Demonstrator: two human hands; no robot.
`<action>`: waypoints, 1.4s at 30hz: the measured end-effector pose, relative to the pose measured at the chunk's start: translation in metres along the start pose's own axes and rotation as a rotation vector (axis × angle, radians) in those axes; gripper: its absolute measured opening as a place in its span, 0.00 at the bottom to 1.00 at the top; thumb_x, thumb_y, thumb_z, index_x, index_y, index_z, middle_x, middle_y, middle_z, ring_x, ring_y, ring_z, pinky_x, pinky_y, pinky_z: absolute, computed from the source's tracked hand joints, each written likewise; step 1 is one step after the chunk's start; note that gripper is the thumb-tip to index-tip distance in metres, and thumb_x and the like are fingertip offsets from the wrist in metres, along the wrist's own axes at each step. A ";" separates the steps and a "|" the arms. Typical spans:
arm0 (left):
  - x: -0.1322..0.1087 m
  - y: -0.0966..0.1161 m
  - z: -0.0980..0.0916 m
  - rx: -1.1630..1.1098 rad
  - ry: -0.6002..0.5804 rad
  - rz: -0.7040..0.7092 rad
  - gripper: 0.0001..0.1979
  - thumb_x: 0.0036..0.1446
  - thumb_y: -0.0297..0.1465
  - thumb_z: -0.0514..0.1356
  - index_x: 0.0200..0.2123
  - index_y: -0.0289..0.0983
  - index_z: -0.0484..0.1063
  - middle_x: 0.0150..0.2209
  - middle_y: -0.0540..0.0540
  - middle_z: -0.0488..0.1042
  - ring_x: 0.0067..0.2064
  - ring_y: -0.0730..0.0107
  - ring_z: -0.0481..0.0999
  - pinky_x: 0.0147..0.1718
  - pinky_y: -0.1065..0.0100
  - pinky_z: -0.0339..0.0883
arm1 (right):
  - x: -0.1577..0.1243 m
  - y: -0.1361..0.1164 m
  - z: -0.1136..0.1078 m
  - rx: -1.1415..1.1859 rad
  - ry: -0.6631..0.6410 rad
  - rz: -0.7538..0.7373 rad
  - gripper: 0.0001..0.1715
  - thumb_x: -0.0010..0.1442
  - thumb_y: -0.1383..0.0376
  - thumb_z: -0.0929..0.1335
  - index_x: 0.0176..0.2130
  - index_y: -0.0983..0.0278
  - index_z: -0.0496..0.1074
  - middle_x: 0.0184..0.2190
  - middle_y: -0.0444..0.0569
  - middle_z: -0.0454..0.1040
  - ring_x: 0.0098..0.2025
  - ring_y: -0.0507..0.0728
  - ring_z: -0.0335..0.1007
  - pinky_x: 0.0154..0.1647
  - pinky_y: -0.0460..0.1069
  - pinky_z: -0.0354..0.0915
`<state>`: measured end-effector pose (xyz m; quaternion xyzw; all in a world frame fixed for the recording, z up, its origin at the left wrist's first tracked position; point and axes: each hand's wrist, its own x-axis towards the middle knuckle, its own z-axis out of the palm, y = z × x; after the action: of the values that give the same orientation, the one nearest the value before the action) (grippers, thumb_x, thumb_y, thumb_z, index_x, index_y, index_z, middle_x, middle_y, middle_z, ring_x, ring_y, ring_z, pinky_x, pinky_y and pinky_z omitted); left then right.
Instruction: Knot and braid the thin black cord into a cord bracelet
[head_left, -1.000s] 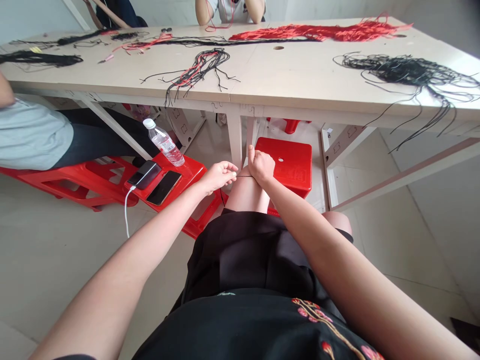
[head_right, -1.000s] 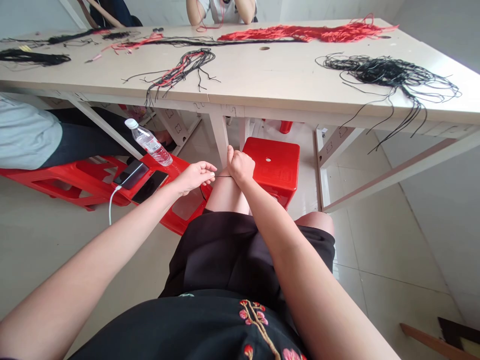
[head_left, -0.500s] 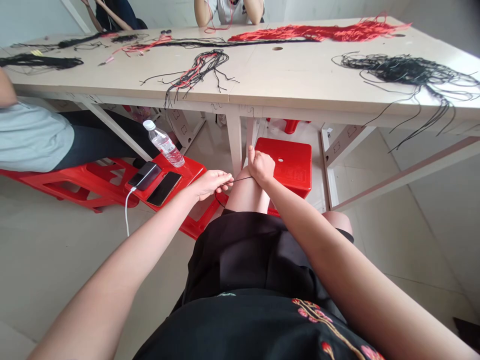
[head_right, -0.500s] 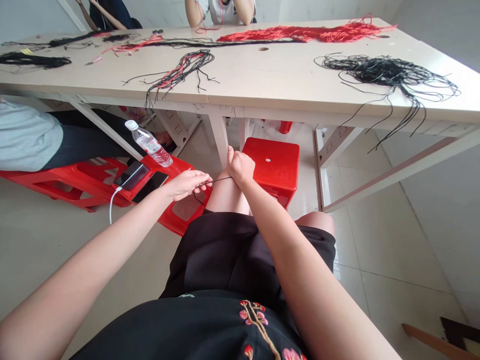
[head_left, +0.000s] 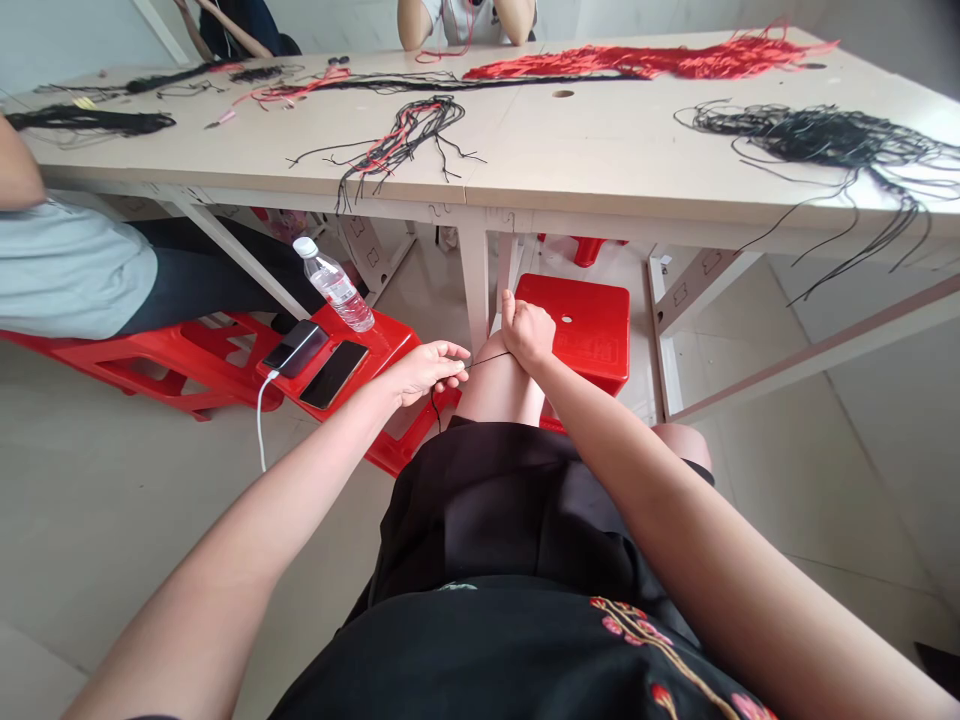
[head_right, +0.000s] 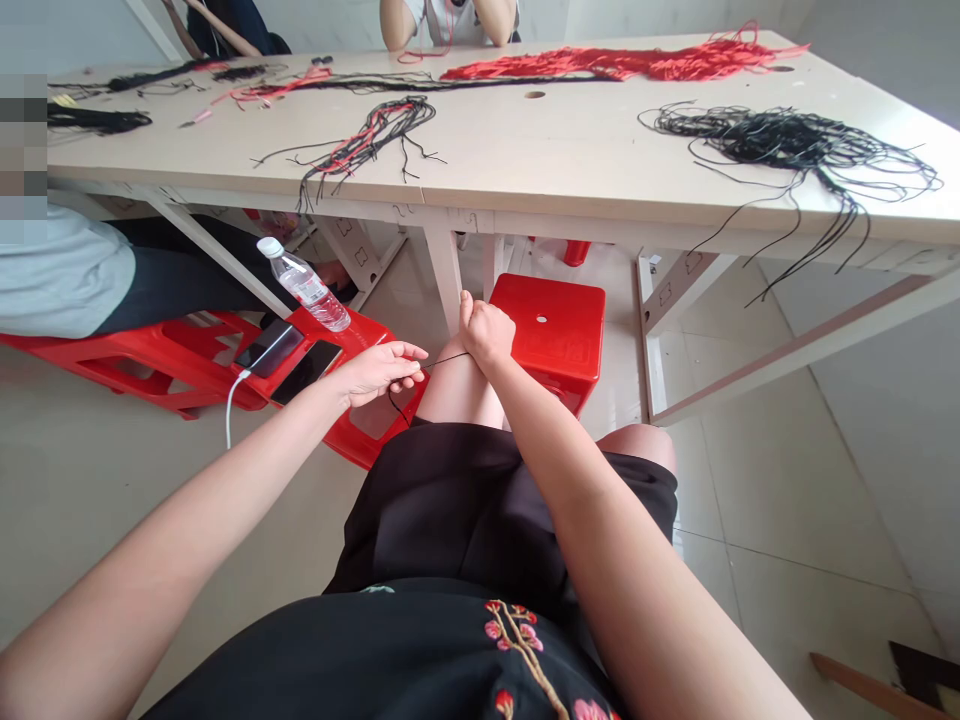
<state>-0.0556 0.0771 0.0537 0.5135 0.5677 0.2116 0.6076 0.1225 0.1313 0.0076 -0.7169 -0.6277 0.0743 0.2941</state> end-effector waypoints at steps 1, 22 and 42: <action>-0.002 0.001 0.000 -0.014 -0.006 -0.017 0.11 0.49 0.28 0.61 0.38 0.36 0.68 0.27 0.48 0.74 0.24 0.80 0.67 0.21 0.75 0.55 | 0.000 0.000 0.000 0.003 -0.005 0.003 0.38 0.64 0.49 0.45 0.27 0.63 0.71 0.27 0.52 0.75 0.31 0.58 0.71 0.30 0.48 0.59; -0.022 -0.003 -0.010 -0.022 0.031 -0.024 0.10 0.48 0.26 0.61 0.36 0.35 0.67 0.24 0.51 0.69 0.24 0.80 0.67 0.25 0.74 0.60 | 0.001 0.003 0.003 0.000 0.012 -0.004 0.38 0.64 0.49 0.45 0.27 0.63 0.71 0.27 0.52 0.75 0.31 0.58 0.71 0.29 0.48 0.59; 0.027 0.022 0.065 0.558 0.343 0.445 0.11 0.41 0.28 0.63 0.25 0.38 0.61 0.27 0.50 0.71 0.30 0.69 0.69 0.31 0.68 0.61 | -0.002 -0.002 -0.004 0.035 -0.026 0.019 0.38 0.64 0.50 0.45 0.25 0.63 0.70 0.27 0.51 0.75 0.30 0.57 0.71 0.28 0.48 0.59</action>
<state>0.0177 0.0838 0.0489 0.7266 0.5715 0.2586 0.2803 0.1225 0.1280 0.0114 -0.7164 -0.6234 0.0975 0.2977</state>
